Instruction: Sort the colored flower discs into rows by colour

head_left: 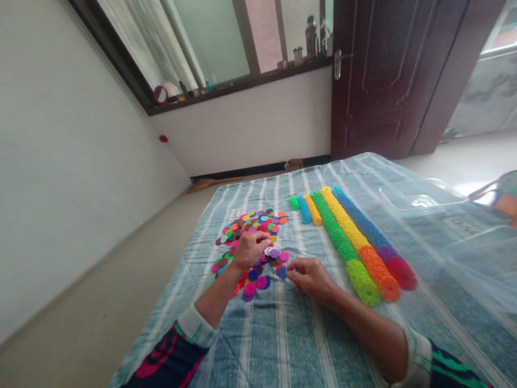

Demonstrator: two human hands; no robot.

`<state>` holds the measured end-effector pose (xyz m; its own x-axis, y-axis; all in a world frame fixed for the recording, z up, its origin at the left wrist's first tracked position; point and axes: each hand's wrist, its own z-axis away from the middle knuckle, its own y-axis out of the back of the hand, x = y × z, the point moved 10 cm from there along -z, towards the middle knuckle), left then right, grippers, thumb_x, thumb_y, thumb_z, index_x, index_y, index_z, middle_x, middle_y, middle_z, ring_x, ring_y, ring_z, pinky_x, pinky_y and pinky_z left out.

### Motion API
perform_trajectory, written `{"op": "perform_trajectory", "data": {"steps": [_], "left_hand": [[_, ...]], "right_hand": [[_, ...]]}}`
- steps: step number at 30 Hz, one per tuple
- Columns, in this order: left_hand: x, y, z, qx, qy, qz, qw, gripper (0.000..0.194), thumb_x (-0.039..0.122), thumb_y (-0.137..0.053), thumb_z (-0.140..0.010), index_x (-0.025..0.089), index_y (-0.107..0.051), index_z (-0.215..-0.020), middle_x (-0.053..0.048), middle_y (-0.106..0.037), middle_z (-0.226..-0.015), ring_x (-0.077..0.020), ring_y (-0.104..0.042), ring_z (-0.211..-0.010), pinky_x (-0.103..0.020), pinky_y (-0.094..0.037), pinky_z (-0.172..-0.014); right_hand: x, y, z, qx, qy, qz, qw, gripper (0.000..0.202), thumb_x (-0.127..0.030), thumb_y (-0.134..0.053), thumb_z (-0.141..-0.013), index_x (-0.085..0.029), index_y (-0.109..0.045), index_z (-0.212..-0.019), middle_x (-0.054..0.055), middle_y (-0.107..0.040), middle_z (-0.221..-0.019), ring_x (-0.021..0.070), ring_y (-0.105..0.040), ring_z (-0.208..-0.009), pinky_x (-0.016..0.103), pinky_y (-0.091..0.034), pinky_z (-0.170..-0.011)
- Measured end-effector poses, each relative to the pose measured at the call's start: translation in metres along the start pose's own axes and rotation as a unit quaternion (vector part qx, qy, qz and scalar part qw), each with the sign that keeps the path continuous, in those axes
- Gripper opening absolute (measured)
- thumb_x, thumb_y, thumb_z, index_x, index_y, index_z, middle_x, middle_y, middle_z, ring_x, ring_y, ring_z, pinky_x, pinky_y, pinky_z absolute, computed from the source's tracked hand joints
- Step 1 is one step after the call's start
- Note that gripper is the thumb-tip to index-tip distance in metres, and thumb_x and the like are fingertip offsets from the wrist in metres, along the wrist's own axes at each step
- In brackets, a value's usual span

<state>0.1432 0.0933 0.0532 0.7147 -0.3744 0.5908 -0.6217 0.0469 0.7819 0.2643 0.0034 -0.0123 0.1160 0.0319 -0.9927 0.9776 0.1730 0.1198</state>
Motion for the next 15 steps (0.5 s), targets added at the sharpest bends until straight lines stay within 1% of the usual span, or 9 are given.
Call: {"op": "perform_trajectory", "data": {"steps": [2, 4, 6, 8, 11, 15], "left_hand": [[0.022, -0.027, -0.018, -0.021, -0.032, 0.009, 0.999, 0.019, 0.024, -0.053, -0.072, 0.015, -0.068, -0.068, 0.002, -0.062, -0.06, -0.0108, -0.054, -0.059, -0.021, -0.041, -0.06], [0.04, -0.052, -0.036, -0.033, -0.046, 0.015, 0.998, 0.017, 0.022, -0.054, -0.072, 0.015, -0.069, -0.068, 0.002, -0.062, -0.06, -0.0102, -0.053, -0.059, -0.021, -0.041, -0.06], [0.054, -0.075, -0.053, -0.049, -0.054, 0.014, 0.997, 0.016, 0.02, -0.055, -0.071, 0.014, -0.07, -0.069, 0.001, -0.063, -0.06, -0.0103, -0.054, -0.059, -0.021, -0.04, -0.06], [0.063, -0.094, -0.066, -0.058, -0.059, 0.001, 0.997, 0.016, 0.017, -0.055, -0.069, 0.014, -0.071, -0.069, 0.001, -0.064, -0.061, -0.0107, -0.055, -0.06, -0.021, -0.04, -0.06], [0.071, -0.111, -0.081, -0.064, -0.059, -0.039, 0.995, 0.017, 0.015, -0.055, -0.068, 0.014, -0.072, -0.07, -0.001, -0.067, -0.064, -0.0118, -0.056, -0.063, -0.021, -0.04, -0.061], [0.074, -0.12, -0.091, -0.063, -0.051, -0.084, 0.993, 0.017, 0.016, -0.056, -0.069, 0.015, -0.072, -0.072, -0.003, -0.07, -0.071, -0.013, -0.06, -0.069, -0.022, -0.041, -0.065]], "right_hand": [[0.001, -0.001, -0.001, -0.003, 0.002, -0.005, 1.0, 0.013, -0.018, -0.055, -0.077, -0.017, -0.065, -0.068, -0.006, -0.048, -0.041, 0.0078, -0.043, -0.038, 0.018, -0.031, -0.043], [0.0, -0.001, -0.002, -0.003, 0.007, -0.012, 1.0, 0.013, -0.016, -0.055, -0.077, -0.017, -0.066, -0.07, -0.006, -0.048, -0.041, 0.0079, -0.043, -0.038, 0.018, -0.031, -0.043], [0.0, -0.001, -0.002, -0.002, 0.011, -0.018, 1.0, 0.013, -0.016, -0.055, -0.077, -0.017, -0.066, -0.071, -0.006, -0.048, -0.042, 0.0079, -0.043, -0.038, 0.019, -0.031, -0.043], [0.0, -0.001, -0.003, 0.0, 0.01, -0.019, 1.0, 0.013, -0.016, -0.055, -0.077, -0.016, -0.066, -0.07, -0.006, -0.048, -0.042, 0.008, -0.043, -0.039, 0.019, -0.031, -0.043], [0.0, -0.001, -0.004, 0.001, 0.011, -0.011, 1.0, 0.014, -0.014, -0.054, -0.076, -0.016, -0.066, -0.07, -0.006, -0.048, -0.043, 0.008, -0.044, -0.04, 0.019, -0.032, -0.043], [0.0, 0.0, -0.005, 0.008, 0.026, 0.005, 1.0, 0.015, -0.014, -0.054, -0.075, -0.016, -0.068, -0.071, -0.005, -0.05, -0.044, 0.0082, -0.046, -0.041, 0.018, -0.033, -0.045]]}}
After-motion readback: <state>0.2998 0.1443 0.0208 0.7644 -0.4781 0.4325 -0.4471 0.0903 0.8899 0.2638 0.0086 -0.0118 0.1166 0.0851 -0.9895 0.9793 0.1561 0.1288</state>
